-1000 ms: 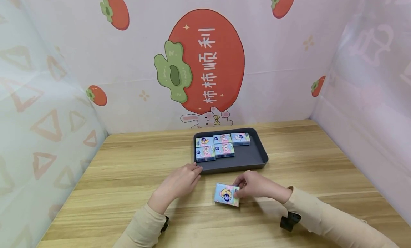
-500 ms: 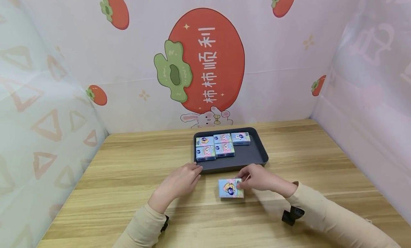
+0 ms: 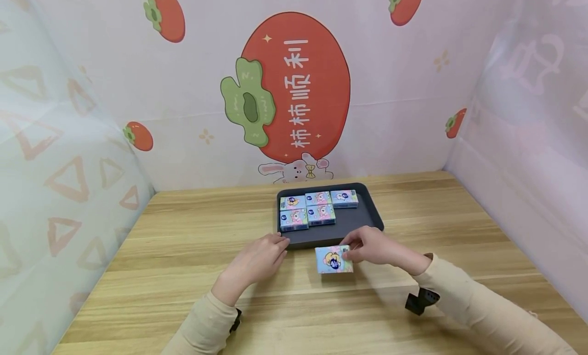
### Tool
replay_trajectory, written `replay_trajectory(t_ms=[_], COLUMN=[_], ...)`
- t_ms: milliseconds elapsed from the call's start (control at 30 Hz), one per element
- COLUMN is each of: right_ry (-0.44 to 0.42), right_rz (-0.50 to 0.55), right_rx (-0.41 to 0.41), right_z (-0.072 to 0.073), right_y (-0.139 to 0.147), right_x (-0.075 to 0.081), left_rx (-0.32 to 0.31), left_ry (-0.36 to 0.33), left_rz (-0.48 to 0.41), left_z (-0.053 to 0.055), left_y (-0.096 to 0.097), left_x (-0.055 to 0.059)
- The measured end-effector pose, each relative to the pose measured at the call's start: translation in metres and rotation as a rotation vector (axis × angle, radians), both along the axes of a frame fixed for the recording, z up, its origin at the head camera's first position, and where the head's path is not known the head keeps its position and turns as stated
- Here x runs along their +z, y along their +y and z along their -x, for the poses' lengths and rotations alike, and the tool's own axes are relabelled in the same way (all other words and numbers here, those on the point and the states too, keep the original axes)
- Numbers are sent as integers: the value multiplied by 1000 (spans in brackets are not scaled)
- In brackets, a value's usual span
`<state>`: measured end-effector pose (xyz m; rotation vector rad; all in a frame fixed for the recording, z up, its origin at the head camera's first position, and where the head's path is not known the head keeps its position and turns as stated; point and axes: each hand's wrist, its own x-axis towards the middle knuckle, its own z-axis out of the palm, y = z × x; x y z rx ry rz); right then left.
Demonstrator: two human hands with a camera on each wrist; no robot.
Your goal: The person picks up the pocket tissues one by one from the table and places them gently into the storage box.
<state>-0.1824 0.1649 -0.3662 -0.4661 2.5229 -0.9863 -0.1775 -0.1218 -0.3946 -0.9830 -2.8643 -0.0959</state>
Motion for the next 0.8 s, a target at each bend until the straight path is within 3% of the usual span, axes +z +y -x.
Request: replay_trajectory(t_ms=[467, 800], right_ry=[8, -23], right_rz=[0, 13], right_rx=[30, 0], right_z=[11, 18], right_y=[7, 12], right_x=[8, 14], left_rx=[-8, -7], left_ry=[7, 5], left_rz=[-10, -6], left_z=[1, 1], left_y=[-1, -1], left_x=[-1, -1])
